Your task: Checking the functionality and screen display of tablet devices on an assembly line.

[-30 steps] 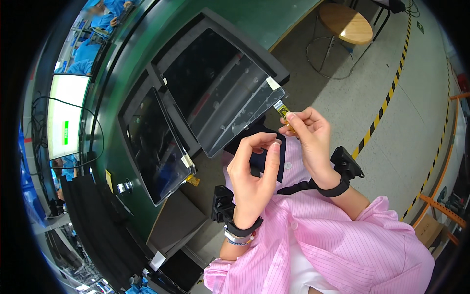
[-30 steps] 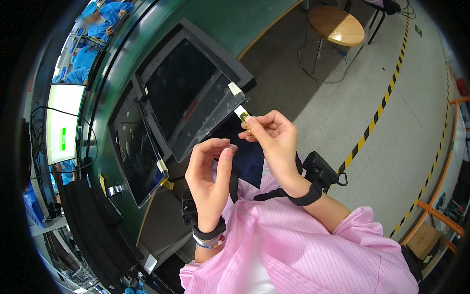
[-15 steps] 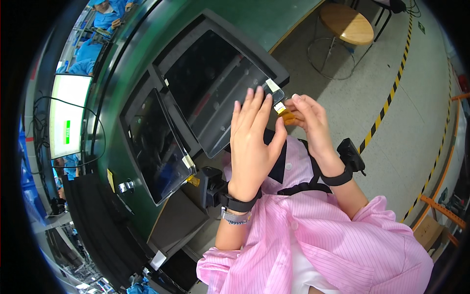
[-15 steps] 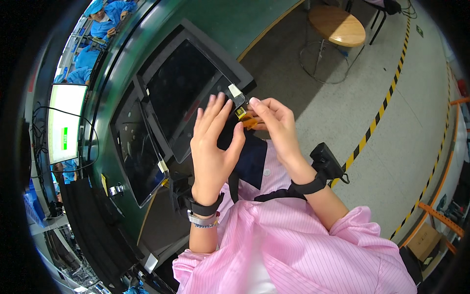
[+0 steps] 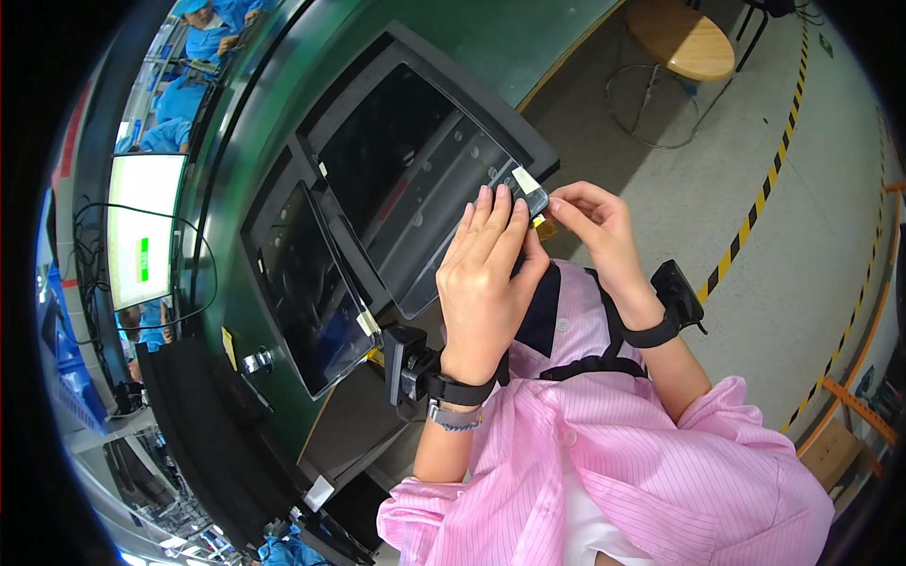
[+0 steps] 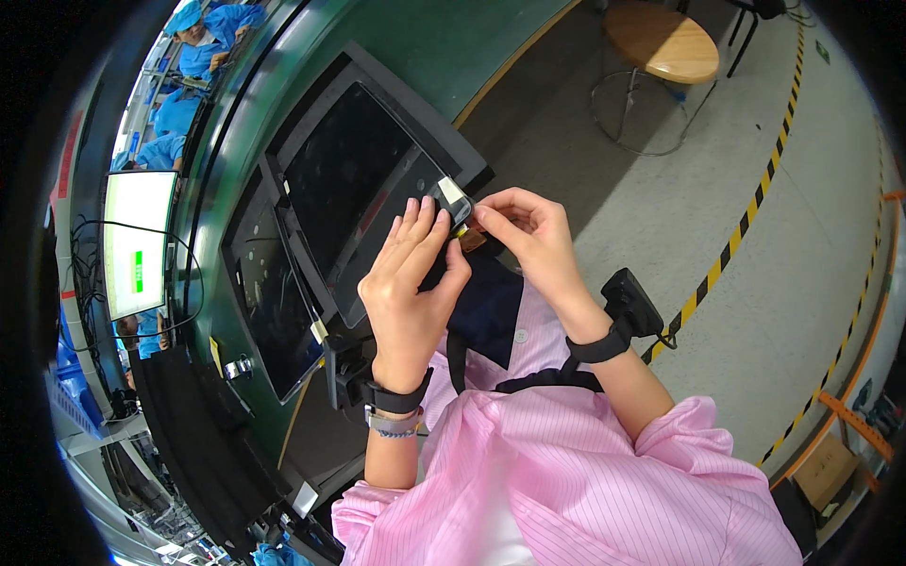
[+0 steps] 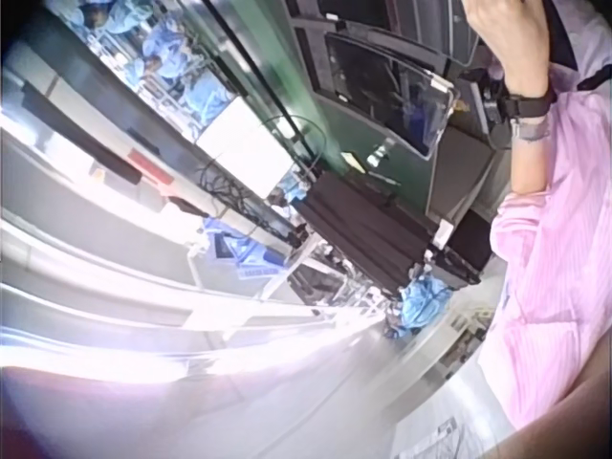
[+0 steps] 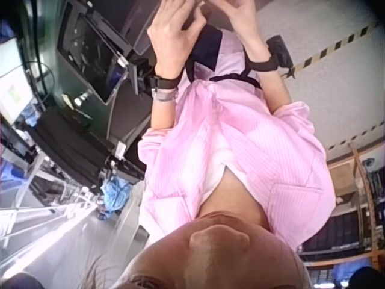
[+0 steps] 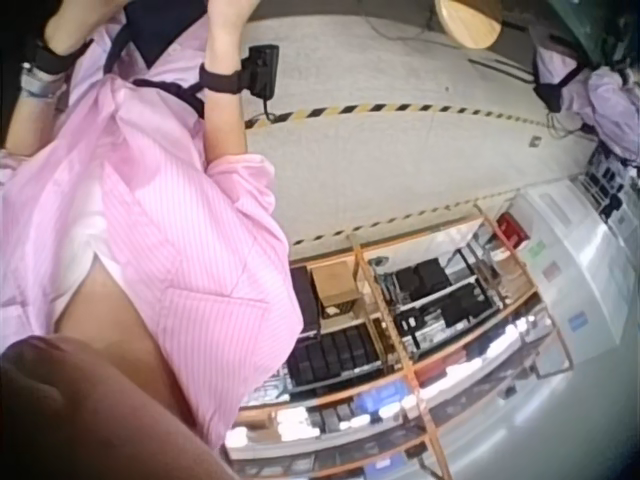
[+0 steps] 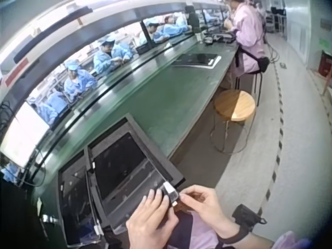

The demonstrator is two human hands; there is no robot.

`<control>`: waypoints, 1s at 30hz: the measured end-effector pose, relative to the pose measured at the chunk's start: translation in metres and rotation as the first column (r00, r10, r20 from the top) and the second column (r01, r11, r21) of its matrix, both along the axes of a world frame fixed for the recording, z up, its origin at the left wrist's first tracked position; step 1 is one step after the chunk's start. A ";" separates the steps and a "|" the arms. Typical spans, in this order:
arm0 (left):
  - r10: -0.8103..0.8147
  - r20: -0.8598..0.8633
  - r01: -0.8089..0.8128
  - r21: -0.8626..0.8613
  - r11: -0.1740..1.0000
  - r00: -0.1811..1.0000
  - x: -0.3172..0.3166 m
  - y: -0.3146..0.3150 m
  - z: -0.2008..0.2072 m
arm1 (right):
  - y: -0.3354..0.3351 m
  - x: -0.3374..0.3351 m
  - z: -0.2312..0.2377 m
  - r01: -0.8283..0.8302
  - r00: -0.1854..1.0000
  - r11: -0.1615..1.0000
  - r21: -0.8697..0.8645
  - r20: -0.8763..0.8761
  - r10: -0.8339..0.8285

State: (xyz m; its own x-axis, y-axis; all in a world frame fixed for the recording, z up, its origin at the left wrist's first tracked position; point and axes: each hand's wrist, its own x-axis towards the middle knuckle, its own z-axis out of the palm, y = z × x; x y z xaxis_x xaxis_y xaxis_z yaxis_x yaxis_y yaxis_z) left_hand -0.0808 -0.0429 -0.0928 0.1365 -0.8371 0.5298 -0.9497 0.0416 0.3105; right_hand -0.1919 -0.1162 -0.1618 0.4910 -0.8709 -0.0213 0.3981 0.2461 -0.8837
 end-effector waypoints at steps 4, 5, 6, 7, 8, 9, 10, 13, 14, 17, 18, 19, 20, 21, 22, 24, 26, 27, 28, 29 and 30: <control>-0.003 0.038 0.004 -0.036 0.999 0.999 -0.003 -0.007 -0.001 | -0.003 -0.004 -0.001 0.002 1.000 1.000 0.008 -0.015 -0.002; 0.001 0.041 0.001 -0.036 0.999 0.999 -0.002 -0.006 -0.002 | -0.002 -0.004 -0.002 0.010 1.000 1.000 0.008 0.001 -0.010; -0.016 0.062 0.018 -0.033 0.999 0.998 -0.001 -0.006 -0.003 | -0.002 -0.004 -0.003 0.017 1.000 1.000 0.006 0.016 -0.017; -0.032 0.084 0.035 -0.032 0.999 0.996 0.000 -0.006 -0.003 | -0.002 -0.004 -0.003 0.013 1.000 1.000 0.001 0.020 -0.013; -0.044 0.088 0.048 -0.045 0.998 0.995 0.001 -0.006 -0.002 | -0.001 -0.003 -0.003 0.026 1.000 1.000 -0.006 -0.011 -0.026; -0.050 0.098 0.054 -0.036 0.998 0.994 0.003 -0.005 -0.003 | -0.001 -0.002 -0.003 0.038 0.998 0.999 -0.015 -0.039 -0.038; -0.058 0.082 0.060 -0.027 0.998 0.995 0.003 -0.004 -0.002 | 0.001 -0.002 -0.003 0.045 0.996 0.998 -0.033 -0.077 -0.048; -0.058 0.020 0.058 0.029 0.998 0.998 0.012 0.007 0.006 | 0.004 0.001 0.010 -0.004 0.995 0.998 -0.065 -0.095 -0.003; -0.038 -0.084 0.043 0.063 0.997 0.996 0.017 0.011 0.017 | -0.003 -0.004 0.012 -0.059 0.991 0.993 -0.107 -0.127 0.045; 0.033 -0.217 -0.021 0.055 0.998 0.976 0.041 0.034 0.081 | -0.031 -0.013 0.024 0.011 0.938 0.946 -0.324 -0.325 -0.122; 0.088 -0.197 -0.077 0.063 0.995 0.976 0.057 0.045 0.103 | -0.044 -0.009 0.038 -0.013 0.904 0.883 -0.469 -0.382 -0.190; 0.138 -0.172 -0.122 0.105 0.987 0.975 0.078 0.055 0.120 | -0.057 -0.002 0.052 -0.049 0.865 0.802 -0.595 -0.427 -0.264; 0.139 -0.103 -0.130 0.084 0.988 0.985 0.103 0.058 0.134 | -0.067 0.009 0.070 -0.115 0.838 0.736 -0.667 -0.463 -0.289; 0.168 -0.026 -0.165 0.099 0.981 0.985 0.130 0.063 0.146 | -0.074 0.026 0.085 -0.202 0.821 0.665 -0.719 -0.495 -0.285; 0.180 0.077 -0.190 0.164 0.968 0.981 0.158 0.064 0.157 | -0.083 0.045 0.091 -0.279 0.800 0.590 -0.758 -0.523 -0.294; 0.082 0.133 -0.121 0.317 0.941 0.988 0.216 0.054 0.150 | -0.102 0.077 0.091 -0.355 0.770 0.499 -0.791 -0.550 -0.323; -0.068 0.091 0.020 0.446 0.895 0.993 0.267 0.043 0.135 | -0.114 0.106 0.089 -0.499 0.668 0.320 -0.805 -0.593 -0.449; -0.151 0.041 0.110 0.502 0.858 0.988 0.287 0.039 0.127 | -0.114 0.117 0.093 -0.487 0.677 0.304 -0.819 -0.574 -0.462; -0.225 0.028 0.177 0.528 0.830 0.974 0.303 0.025 0.110 | -0.117 0.123 0.091 -0.524 0.632 0.310 -0.793 -0.607 -0.481; -0.285 0.018 0.225 0.569 0.791 0.958 0.315 0.016 0.097 | -0.120 0.129 0.090 -0.554 0.590 0.319 -0.769 -0.633 -0.501; -0.304 -0.012 0.248 0.612 0.751 0.952 0.321 0.008 0.088 | -0.121 0.134 0.089 -0.578 0.549 0.340 -0.742 -0.662 -0.510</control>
State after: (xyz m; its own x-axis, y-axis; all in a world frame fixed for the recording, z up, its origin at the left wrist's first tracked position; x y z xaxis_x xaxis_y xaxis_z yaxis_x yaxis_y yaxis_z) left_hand 0.2399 -0.0347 -0.0043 -0.1712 -0.9806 -0.0950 -0.9493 0.1385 0.2821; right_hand -0.0576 -0.2367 -0.0725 0.7603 -0.5633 0.3235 -0.4569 -0.8177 -0.3501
